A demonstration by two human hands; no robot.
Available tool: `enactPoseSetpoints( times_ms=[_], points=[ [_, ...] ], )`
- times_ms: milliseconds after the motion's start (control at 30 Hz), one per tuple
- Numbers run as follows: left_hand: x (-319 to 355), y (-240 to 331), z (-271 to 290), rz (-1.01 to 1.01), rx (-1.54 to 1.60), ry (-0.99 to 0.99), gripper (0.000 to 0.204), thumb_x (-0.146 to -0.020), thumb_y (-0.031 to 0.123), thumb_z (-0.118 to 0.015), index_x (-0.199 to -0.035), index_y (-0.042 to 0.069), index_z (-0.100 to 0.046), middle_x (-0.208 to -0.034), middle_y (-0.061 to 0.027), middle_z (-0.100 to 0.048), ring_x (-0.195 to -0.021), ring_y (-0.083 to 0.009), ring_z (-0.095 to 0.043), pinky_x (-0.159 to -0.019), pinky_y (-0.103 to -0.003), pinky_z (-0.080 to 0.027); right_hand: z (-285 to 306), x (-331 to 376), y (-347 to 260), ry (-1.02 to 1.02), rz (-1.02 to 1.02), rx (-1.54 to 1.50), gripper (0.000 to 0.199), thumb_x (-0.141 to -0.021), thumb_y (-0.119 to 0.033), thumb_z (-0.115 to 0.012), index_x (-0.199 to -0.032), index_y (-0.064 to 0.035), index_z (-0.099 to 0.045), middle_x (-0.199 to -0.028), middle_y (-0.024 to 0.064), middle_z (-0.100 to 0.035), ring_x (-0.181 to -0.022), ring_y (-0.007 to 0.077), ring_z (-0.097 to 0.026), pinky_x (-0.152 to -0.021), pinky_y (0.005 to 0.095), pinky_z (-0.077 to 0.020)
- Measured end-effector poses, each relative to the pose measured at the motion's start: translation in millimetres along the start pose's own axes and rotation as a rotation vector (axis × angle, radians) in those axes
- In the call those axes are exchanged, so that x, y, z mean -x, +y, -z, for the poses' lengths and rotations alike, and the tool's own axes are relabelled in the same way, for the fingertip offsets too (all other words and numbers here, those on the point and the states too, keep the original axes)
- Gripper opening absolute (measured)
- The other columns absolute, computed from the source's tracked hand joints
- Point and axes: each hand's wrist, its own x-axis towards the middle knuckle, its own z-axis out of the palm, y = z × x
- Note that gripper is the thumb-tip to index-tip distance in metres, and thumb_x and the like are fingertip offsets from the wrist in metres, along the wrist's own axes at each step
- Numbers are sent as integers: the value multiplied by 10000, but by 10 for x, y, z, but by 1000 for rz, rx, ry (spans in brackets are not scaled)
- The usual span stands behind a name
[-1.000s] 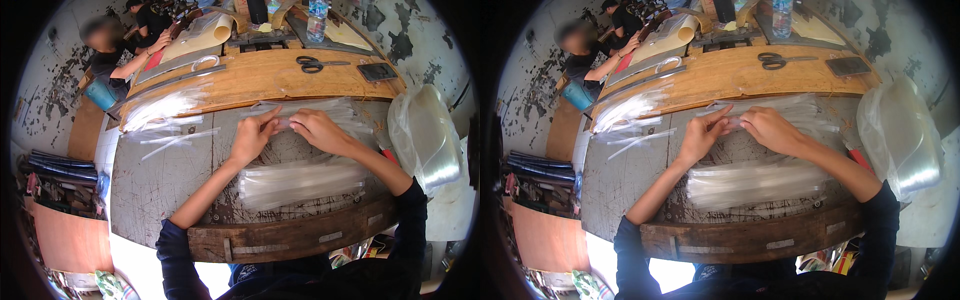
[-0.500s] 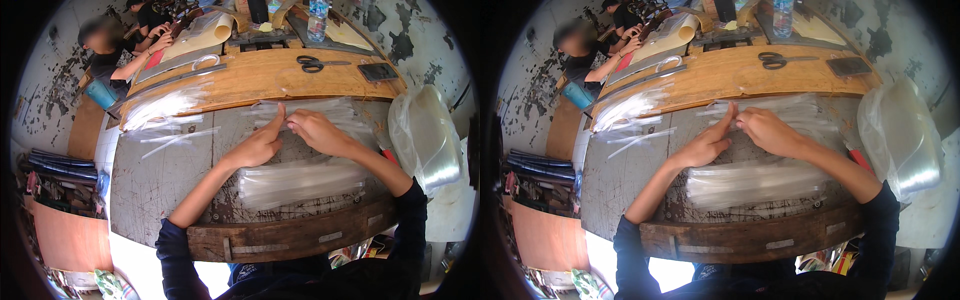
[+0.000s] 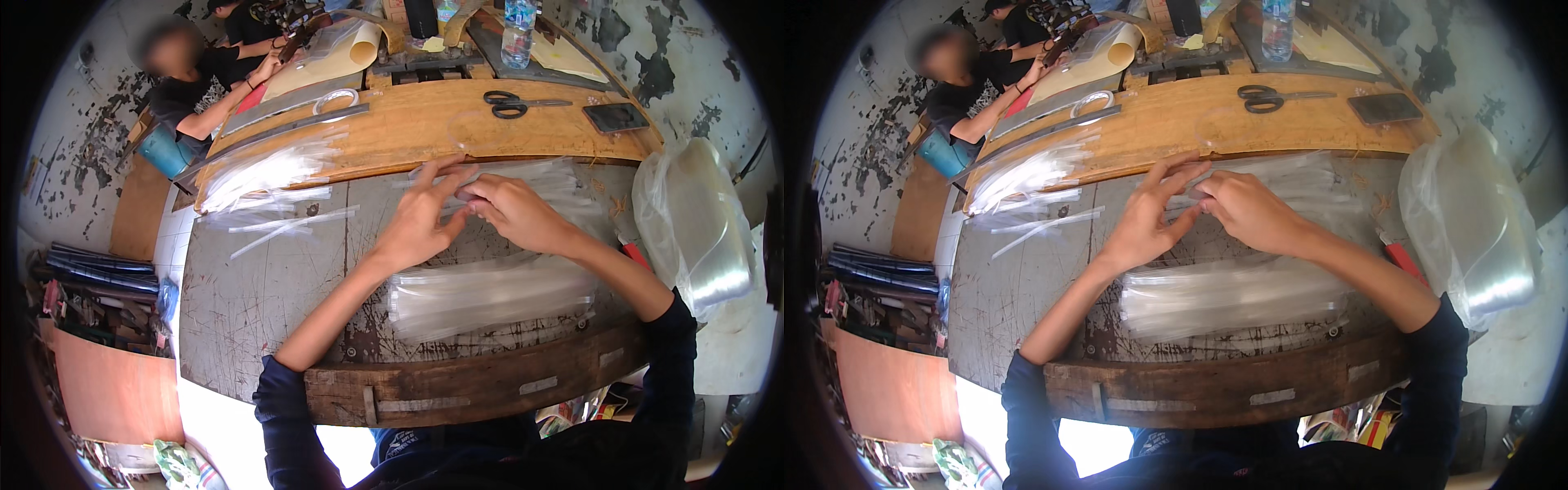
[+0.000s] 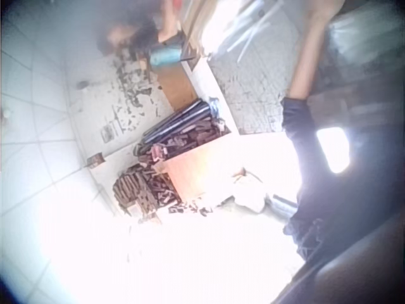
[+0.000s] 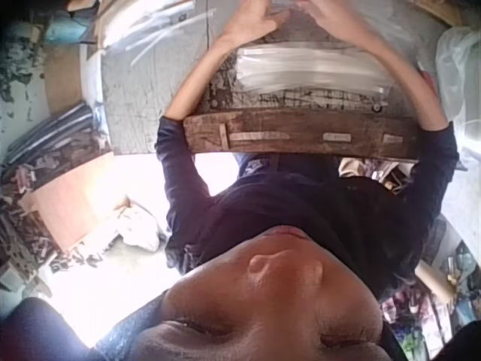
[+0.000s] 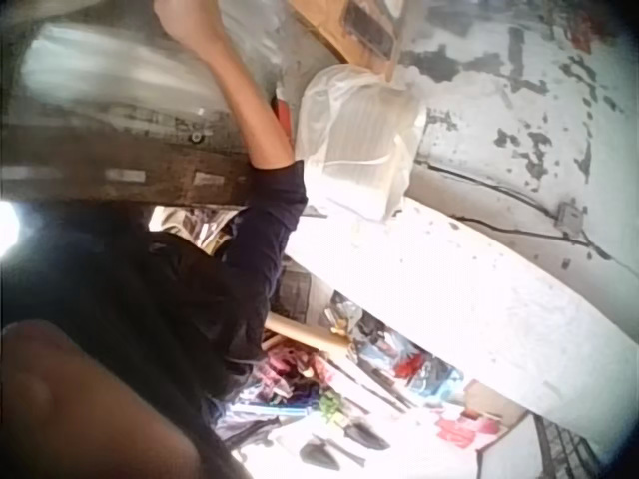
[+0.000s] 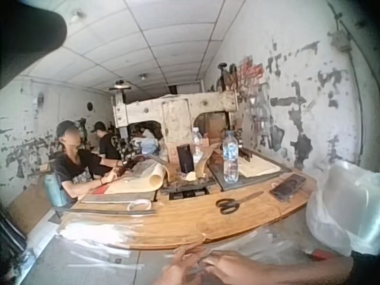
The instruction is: The person aligns and organizes plastic strips on a workbench, gathers them into a bundle by hand, and secures the bundle with a rubber band.
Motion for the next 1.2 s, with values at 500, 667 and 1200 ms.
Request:
enactPoseSetpoints(
  times_ms=[500, 667, 1200],
  points=[
    [-11, -2, 230, 164, 308, 131, 146, -808, 41, -612, -944, -12, -618, -831, -64, -642, -767, -125, -609, -706, -240, -499, 297, -39, -143, -87, -157, -287, 222, -854, -86, -521, -1015, 8, -400, -673, 91, -589, -611, 160, -578, -579, 283, -464],
    [252, 157, 758, 280, 298, 244, 127, -800, 48, -625, -920, 7, -630, -790, -67, -638, -707, -114, -587, -681, -236, -483, 857, 163, -144, -386, -181, -9, 225, -894, -231, -476, -849, -26, -560, -619, 49, -526, -594, 149, -517, -569, 305, -401],
    [994, 181, 478, -61, -30, 77, 142, -683, 24, -712, -803, 86, -671, -785, -18, -667, -747, -134, -625, -714, -278, -454, 876, 964, -474, -176, -181, 173, 324, -753, -18, -603, -1072, -76, -603, -756, 80, -543, -677, 255, -535, -635, 365, -431]
  ],
)
